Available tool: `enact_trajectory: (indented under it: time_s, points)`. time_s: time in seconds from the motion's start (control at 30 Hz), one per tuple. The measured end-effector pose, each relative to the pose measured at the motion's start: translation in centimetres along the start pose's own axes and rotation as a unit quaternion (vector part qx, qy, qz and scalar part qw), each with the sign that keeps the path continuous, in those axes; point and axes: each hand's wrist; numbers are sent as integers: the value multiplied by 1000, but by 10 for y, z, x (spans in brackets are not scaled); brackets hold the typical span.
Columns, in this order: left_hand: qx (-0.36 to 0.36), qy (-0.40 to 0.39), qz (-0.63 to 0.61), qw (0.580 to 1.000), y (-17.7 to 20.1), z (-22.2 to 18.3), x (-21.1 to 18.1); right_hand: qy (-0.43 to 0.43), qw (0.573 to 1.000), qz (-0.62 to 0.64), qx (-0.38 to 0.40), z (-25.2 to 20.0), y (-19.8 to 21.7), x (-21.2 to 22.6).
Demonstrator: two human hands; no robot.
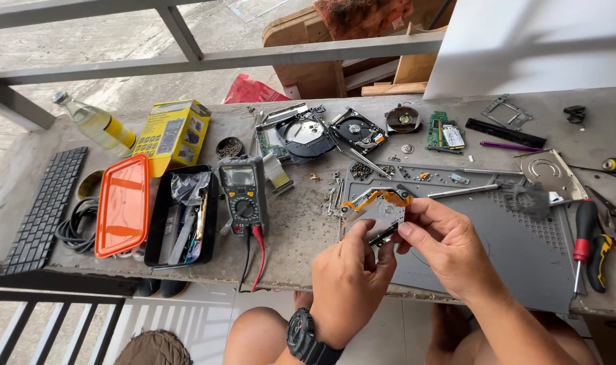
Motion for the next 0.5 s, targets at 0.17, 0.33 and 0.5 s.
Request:
enact_trajectory:
  time_s: [0.17,0.33,0.5]
  points:
    - [9,-12,-75,997,3,8,2,-29,998,12,-52,6,2,-2]
    - [-16,165,-253,953,9,24,-3,-26,994,48,-93,15,15,-13]
    - [-31,286,-272,918,0,32,10,-36,992,42,-112,20,21,-10]
Point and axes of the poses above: each hand's wrist, its own z-axis towards the middle knuckle, its own y-axis out of the back of the hand, x = y × z, and after that the axes turned 12 degrees about -x, right-handed
